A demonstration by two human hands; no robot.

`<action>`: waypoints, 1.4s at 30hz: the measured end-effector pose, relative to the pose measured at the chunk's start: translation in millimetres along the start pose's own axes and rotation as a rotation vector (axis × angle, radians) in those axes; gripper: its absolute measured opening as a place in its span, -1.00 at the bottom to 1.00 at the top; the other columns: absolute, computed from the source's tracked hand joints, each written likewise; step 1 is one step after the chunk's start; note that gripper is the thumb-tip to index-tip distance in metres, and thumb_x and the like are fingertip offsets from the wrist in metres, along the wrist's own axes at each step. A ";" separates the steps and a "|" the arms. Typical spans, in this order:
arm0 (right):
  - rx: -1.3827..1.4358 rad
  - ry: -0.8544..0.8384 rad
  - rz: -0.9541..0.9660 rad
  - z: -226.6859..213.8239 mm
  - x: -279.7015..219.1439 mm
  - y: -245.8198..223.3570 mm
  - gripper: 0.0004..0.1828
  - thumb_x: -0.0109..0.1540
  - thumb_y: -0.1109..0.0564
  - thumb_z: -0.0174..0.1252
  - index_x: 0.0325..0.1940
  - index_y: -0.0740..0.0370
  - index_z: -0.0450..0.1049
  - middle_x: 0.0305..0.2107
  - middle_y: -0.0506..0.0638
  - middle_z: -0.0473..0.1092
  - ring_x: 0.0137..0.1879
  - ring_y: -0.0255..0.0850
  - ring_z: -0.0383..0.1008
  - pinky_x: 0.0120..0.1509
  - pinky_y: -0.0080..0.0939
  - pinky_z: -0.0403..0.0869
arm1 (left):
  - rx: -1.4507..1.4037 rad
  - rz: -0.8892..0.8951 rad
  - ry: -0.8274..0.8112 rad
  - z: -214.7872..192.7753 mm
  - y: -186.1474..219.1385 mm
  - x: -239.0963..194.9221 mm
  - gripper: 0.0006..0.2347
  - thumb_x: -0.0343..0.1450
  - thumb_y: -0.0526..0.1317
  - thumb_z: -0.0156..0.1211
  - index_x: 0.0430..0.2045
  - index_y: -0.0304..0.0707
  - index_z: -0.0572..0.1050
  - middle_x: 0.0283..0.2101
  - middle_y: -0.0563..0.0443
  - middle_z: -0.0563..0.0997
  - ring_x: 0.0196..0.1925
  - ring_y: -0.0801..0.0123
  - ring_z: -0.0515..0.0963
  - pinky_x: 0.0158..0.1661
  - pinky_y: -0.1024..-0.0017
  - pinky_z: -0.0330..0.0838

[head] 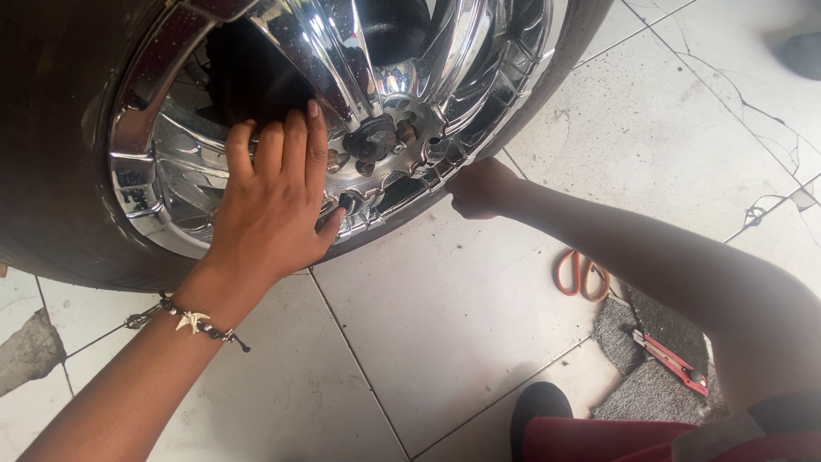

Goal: The person cleans a chrome car wheel by hand, wiping the rim and spokes with a cloth. They move around the wheel to reach different sections, repeatedly rubbing the surface to remove dirt.

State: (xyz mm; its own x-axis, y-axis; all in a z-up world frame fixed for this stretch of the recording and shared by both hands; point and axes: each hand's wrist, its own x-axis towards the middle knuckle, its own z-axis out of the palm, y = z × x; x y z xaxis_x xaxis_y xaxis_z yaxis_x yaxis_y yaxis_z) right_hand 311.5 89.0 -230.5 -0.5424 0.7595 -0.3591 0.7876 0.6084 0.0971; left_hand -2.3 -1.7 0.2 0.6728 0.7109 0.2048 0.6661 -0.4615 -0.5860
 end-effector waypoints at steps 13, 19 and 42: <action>0.193 -0.111 0.171 -52.2 -16.7 -21.4 -0.19 0.29 0.10 -0.12 0.61 0.11 -0.22 -0.09 0.25 0.51 0.02 0.07 0.57 0.12 0.09 0.54 | 0.019 0.004 -0.009 2.6 1.4 -0.2 -0.10 0.32 0.24 0.18 0.37 -0.67 0.14 0.23 -0.33 0.39 0.28 0.07 0.33 0.32 0.02 0.02; 0.155 -0.125 0.097 -41.1 -22.1 -5.4 -0.37 0.31 0.10 -0.14 0.48 0.01 -0.07 -0.12 0.22 0.51 0.04 0.04 0.58 0.19 0.09 0.52 | -0.001 0.003 -0.002 -0.5 -0.4 0.5 -0.10 0.32 0.22 0.19 0.36 -0.67 0.14 0.24 -0.33 0.39 0.27 0.06 0.33 0.33 0.02 0.01; -0.043 -0.131 0.115 -44.0 -11.9 -0.3 -0.22 0.34 0.21 -0.20 0.63 -0.16 -0.21 0.30 0.32 0.26 -0.11 0.04 0.63 0.08 0.09 0.62 | 0.016 0.007 0.002 3.8 -0.6 0.1 -0.09 0.31 0.23 0.20 0.37 -0.67 0.15 0.23 -0.33 0.40 0.25 0.08 0.36 0.32 0.02 0.02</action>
State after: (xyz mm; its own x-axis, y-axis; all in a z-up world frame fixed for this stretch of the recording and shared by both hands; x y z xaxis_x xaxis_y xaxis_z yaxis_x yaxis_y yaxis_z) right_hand 304.9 89.9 -185.4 -0.4044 0.7900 -0.4607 0.8277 0.5304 0.1830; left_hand -3.8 0.7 -2.4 0.6778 0.7068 0.2025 0.6563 -0.4575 -0.6000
